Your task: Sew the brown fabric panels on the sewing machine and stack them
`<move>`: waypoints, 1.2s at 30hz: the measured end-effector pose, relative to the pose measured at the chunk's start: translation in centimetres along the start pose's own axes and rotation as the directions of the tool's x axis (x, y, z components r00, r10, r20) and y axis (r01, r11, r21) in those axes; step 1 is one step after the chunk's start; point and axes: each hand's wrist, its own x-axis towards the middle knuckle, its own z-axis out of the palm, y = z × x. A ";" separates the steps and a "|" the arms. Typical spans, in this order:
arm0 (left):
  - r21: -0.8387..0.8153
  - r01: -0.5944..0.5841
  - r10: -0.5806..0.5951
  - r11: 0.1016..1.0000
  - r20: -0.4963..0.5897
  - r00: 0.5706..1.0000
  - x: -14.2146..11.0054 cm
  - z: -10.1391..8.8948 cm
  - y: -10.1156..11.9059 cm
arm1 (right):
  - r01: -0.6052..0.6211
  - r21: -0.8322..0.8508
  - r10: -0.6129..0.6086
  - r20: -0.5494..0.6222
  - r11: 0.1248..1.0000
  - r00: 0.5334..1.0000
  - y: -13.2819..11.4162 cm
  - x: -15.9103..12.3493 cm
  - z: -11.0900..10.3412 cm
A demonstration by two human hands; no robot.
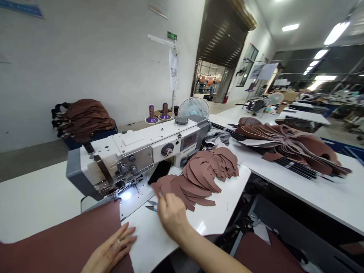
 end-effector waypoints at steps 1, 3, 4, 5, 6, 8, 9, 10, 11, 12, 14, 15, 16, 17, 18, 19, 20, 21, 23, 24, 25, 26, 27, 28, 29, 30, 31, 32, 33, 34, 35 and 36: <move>-0.121 -0.021 0.015 0.992 -0.053 0.998 0.0 1.1 0.7 | 0.136 0.043 -0.134 -0.032 0.990 0.990 -1.7 -0.3 -0.5; -0.258 -0.058 0.006 0.964 -0.199 0.980 0.0 2.9 1.7 | 0.437 0.115 -0.422 -0.136 0.892 0.897 -5.2 -0.7 -1.3; -0.288 -0.063 -0.017 0.956 -0.268 0.963 0.0 3.3 2.0 | 0.534 0.140 -0.509 -0.180 0.834 0.842 -6.6 -0.9 -1.5; -0.287 -0.066 -0.032 0.956 -0.326 0.945 0.1 3.3 2.2 | 0.589 0.173 -0.557 -0.205 0.789 0.805 -7.7 -1.0 -1.6; -0.246 -0.076 -0.021 0.966 -0.370 0.929 0.1 2.7 2.2 | 0.602 0.221 -0.569 -0.199 0.767 0.798 -8.3 -1.0 -1.5; 0.004 -0.130 0.119 0.992 -0.425 0.897 0.1 0.3 2.1 | 0.584 0.330 -0.581 -0.118 0.742 0.805 -8.4 -0.9 -1.3; 0.211 -0.170 0.247 0.963 -0.428 0.869 0.1 -1.3 2.1 | 0.580 0.363 -0.603 -0.060 0.729 0.796 -8.0 -0.8 -1.1; 0.439 -0.213 0.400 0.873 -0.394 0.827 0.2 -3.1 2.1 | 0.591 0.373 -0.634 -0.011 0.715 0.773 -7.4 -0.7 -1.0; 0.650 -0.239 0.547 0.722 -0.323 0.772 0.5 -4.7 2.2 | 0.619 0.363 -0.671 0.023 0.696 0.741 -6.7 -0.5 -0.9; 0.810 -0.254 0.667 0.529 -0.211 0.715 0.9 -6.1 2.3 | 0.660 0.337 -0.710 0.038 0.671 0.703 -6.1 -0.2 -0.9; 0.965 -0.230 0.785 0.126 0.045 0.618 2.3 -8.0 2.2 | 0.760 0.279 -0.793 0.004 0.586 0.610 -5.2 0.6 -0.9; 0.978 -0.202 0.788 -0.051 0.163 0.594 3.2 -8.4 2.1 | 0.808 0.255 -0.830 -0.033 0.532 0.557 -5.0 1.1 -0.7; 0.967 -0.166 0.767 -0.195 0.256 0.589 4.1 -8.5 1.8 | 0.850 0.232 -0.863 -0.075 0.472 0.500 -4.9 1.8 -0.5; 0.943 -0.132 0.732 -0.305 0.321 0.601 4.9 -8.4 1.4 | 0.886 0.213 -0.889 -0.121 0.412 0.442 -5.1 2.4 0.0; 0.916 -0.108 0.696 -0.385 0.366 0.618 5.7 -8.1 0.9 | 0.913 0.198 -0.907 -0.163 0.356 0.389 -5.4 3.1 0.6; 0.895 -0.093 0.663 -0.437 0.390 0.639 6.3 -7.8 0.4 | 0.932 0.187 -0.917 -0.200 0.310 0.345 -5.8 3.7 1.3; 0.884 -0.082 0.640 -0.460 0.394 0.660 6.7 -7.5 -0.1 | 0.944 0.179 -0.921 -0.230 0.279 0.316 -6.3 4.3 2.1; 0.885 -0.073 0.627 -0.460 0.382 0.679 7.0 -7.3 -0.6 | 0.948 0.172 -0.918 -0.251 0.269 0.307 -6.8 4.8 2.9; 0.901 -0.065 0.608 -0.428 0.341 0.717 7.2 -7.4 -1.1 | 0.935 0.169 -0.901 -0.259 0.312 0.347 -8.0 5.4 4.5; 0.911 -0.066 0.598 -0.407 0.320 0.734 7.1 -7.6 -1.2 | 0.918 0.178 -0.885 -0.252 0.354 0.390 -8.5 5.5 5.1; 0.921 -0.066 0.589 -0.384 0.300 0.751 7.0 -7.9 -1.2 | 0.897 0.195 -0.866 -0.245 0.396 0.436 -8.9 5.5 5.6; 0.929 -0.064 0.581 -0.364 0.280 0.764 6.9 -8.2 -1.2 | 0.875 0.218 -0.847 -0.236 0.432 0.477 -9.2 5.4 5.9; 0.936 -0.061 0.574 -0.345 0.263 0.776 6.8 -8.5 -1.2 | 0.857 0.244 -0.831 -0.232 0.453 0.505 -9.3 5.2 6.2; 0.943 -0.060 0.568 -0.328 0.248 0.784 6.7 -8.6 -1.1 | 0.846 0.269 -0.821 -0.233 0.461 0.522 -9.3 5.1 6.4; 0.948 -0.063 0.564 -0.312 0.238 0.791 6.7 -8.8 -1.1 | 0.838 0.291 -0.813 -0.238 0.462 0.531 -9.2 5.0 6.5; 0.952 -0.068 0.561 -0.298 0.232 0.795 6.8 -8.8 -1.2 | 0.833 0.310 -0.809 -0.243 0.458 0.535 -8.9 4.9 6.5; 0.955 -0.074 0.560 -0.286 0.229 0.796 6.9 -8.7 -1.3 | 0.829 0.326 -0.806 -0.247 0.453 0.538 -8.5 4.9 6.6; 0.959 -0.075 0.563 -0.274 0.223 0.796 7.0 -8.6 -1.4 | 0.825 0.343 -0.804 -0.248 0.449 0.540 -8.2 4.9 6.6; 0.962 -0.072 0.568 -0.262 0.214 0.795 7.2 -8.4 -1.5 | 0.822 0.357 -0.804 -0.247 0.444 0.541 -7.8 4.9 6.7; 0.965 -0.062 0.573 -0.253 0.201 0.794 7.4 -8.2 -1.6 | 0.818 0.369 -0.804 -0.244 0.441 0.543 -7.5 5.0 6.7; 0.968 -0.048 0.576 -0.248 0.187 0.796 7.5 -8.0 -1.7 | 0.815 0.378 -0.804 -0.242 0.438 0.544 -7.2 5.1 6.7; 0.968 -0.032 0.576 -0.247 0.174 0.799 7.6 -7.8 -1.7 | 0.812 0.386 -0.801 -0.241 0.439 0.548 -7.0 5.1 6.7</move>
